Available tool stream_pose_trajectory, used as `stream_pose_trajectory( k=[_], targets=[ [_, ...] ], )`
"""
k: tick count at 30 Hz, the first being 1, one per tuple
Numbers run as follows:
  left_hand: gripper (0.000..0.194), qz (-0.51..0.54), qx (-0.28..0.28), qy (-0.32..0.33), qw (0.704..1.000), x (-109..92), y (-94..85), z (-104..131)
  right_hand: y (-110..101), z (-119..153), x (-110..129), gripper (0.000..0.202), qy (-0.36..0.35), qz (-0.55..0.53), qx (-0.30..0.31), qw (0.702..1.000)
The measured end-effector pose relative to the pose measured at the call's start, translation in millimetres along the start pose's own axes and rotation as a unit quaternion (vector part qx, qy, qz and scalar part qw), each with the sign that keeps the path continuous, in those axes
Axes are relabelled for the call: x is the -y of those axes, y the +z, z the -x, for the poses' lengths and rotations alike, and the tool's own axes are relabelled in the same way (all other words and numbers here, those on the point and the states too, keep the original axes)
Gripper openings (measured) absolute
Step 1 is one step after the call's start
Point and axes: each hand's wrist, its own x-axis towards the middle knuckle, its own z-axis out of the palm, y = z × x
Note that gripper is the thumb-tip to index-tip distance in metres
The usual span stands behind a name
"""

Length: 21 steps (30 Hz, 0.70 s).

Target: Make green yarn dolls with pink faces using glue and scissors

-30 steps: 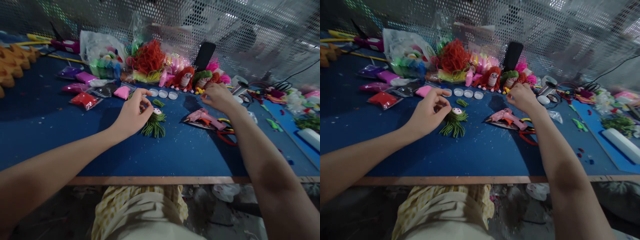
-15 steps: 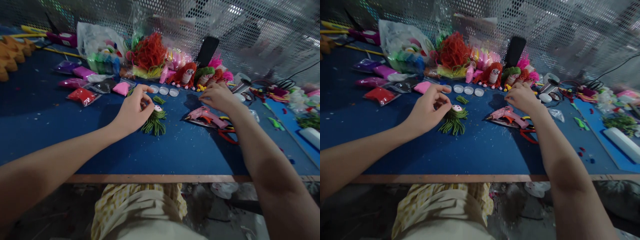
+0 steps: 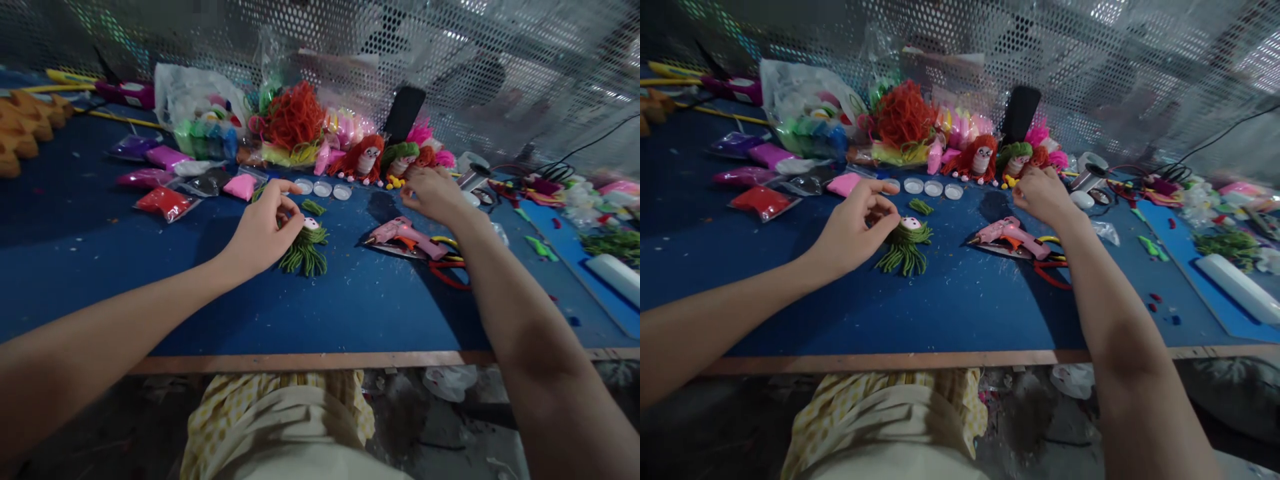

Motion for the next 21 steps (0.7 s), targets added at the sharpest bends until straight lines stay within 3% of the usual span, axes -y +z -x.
stream_pose_trajectory(
  k=[6, 10, 14, 21],
  targets=[
    [0.031, -0.001, 0.003, -0.004, 1.000, -1, -0.5, 0, 3, 3, -10, 0.033, 0.053, -0.076, -0.019, 0.996],
    [0.032, -0.001, 0.013, -0.010, 1.000, -2, -1.7, 0, 8, 1, -3, 0.028, -0.001, -0.109, 0.017, 0.994],
    [0.031, 0.004, 0.010, -0.009, 1.000, -2, -1.6, -1, 5, -1, 8, 0.029, -0.040, -0.083, 0.047, 0.995],
    [0.031, -0.001, 0.016, 0.002, 1.000, -1, 0.6, -1, -6, -7, 21, 0.025, -0.047, -0.002, 0.076, 0.996]
  ],
)
